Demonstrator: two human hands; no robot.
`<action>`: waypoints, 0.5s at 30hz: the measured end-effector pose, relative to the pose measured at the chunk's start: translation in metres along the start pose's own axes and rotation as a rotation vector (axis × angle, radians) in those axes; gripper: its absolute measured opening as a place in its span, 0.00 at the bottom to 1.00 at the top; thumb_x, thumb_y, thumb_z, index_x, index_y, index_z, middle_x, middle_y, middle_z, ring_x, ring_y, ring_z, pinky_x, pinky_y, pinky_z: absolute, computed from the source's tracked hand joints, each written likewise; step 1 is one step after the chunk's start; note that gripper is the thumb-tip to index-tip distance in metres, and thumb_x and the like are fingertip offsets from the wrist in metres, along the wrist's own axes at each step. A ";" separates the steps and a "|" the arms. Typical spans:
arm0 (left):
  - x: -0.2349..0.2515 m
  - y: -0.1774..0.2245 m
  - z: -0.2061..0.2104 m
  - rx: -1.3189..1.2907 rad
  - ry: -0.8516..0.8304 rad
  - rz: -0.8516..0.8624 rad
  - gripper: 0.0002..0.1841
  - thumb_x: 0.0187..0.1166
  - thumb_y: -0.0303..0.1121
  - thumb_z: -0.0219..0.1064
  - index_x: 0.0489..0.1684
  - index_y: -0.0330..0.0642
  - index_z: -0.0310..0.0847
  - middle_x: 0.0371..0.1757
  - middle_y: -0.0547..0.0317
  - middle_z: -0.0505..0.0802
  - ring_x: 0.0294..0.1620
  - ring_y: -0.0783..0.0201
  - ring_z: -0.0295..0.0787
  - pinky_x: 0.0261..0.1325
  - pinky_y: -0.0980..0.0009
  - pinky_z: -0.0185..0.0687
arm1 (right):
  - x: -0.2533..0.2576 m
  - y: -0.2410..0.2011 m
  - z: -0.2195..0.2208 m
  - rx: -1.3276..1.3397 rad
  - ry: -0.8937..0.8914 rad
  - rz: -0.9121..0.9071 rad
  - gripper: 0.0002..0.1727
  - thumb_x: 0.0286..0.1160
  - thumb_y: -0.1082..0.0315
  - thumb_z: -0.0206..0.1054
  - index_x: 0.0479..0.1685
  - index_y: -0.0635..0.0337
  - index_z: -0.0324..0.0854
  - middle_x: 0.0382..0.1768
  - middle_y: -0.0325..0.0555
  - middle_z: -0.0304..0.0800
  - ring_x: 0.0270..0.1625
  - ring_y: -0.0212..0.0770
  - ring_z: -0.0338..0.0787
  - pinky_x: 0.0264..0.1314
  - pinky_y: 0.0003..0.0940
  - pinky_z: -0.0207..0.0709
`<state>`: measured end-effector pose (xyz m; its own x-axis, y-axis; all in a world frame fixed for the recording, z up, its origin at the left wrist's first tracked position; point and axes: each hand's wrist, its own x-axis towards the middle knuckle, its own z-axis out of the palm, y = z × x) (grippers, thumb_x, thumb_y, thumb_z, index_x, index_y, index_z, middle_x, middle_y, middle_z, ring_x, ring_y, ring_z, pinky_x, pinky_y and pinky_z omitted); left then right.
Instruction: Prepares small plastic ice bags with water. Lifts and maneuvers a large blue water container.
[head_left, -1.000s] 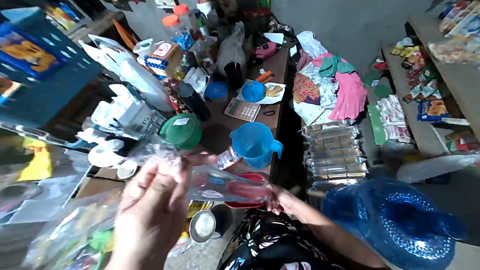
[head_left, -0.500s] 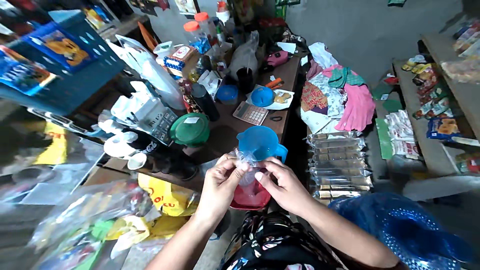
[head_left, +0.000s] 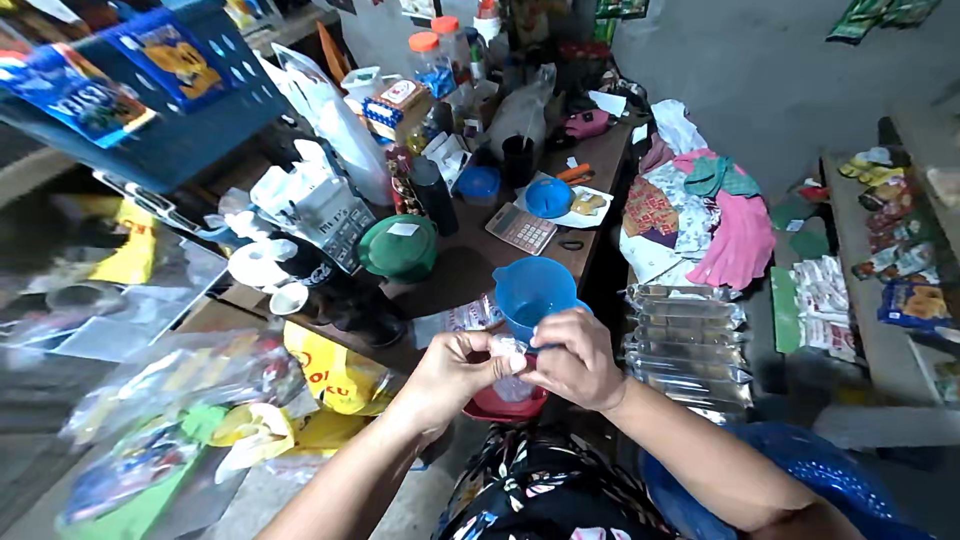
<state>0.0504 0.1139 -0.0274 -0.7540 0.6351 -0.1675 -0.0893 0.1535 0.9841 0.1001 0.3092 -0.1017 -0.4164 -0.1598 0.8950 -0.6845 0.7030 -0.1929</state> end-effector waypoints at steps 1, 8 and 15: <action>0.001 0.003 0.000 -0.051 -0.009 -0.052 0.05 0.72 0.23 0.73 0.31 0.44 0.91 0.32 0.71 0.95 0.38 0.78 0.91 0.50 0.78 0.88 | -0.001 0.002 -0.001 -0.029 0.003 -0.117 0.07 0.79 0.62 0.71 0.45 0.49 0.77 0.46 0.45 0.83 0.49 0.41 0.86 0.60 0.33 0.80; 0.003 0.010 -0.009 -0.111 -0.030 -0.123 0.06 0.74 0.23 0.71 0.32 0.46 0.92 0.32 0.72 0.95 0.37 0.78 0.90 0.49 0.79 0.87 | -0.001 0.012 -0.009 -0.092 -0.050 -0.335 0.06 0.83 0.66 0.66 0.52 0.48 0.85 0.48 0.38 0.85 0.54 0.39 0.79 0.71 0.34 0.65; -0.002 0.006 -0.020 -0.054 -0.122 -0.033 0.05 0.74 0.26 0.72 0.37 0.48 0.92 0.35 0.73 0.94 0.39 0.79 0.90 0.48 0.81 0.86 | -0.003 0.017 -0.010 -0.042 -0.071 -0.272 0.05 0.84 0.63 0.65 0.51 0.44 0.84 0.50 0.39 0.81 0.57 0.39 0.78 0.73 0.34 0.64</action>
<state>0.0386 0.0989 -0.0196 -0.6655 0.7183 -0.2027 -0.1504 0.1370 0.9791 0.0961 0.3284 -0.1036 -0.2630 -0.3934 0.8809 -0.7517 0.6559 0.0684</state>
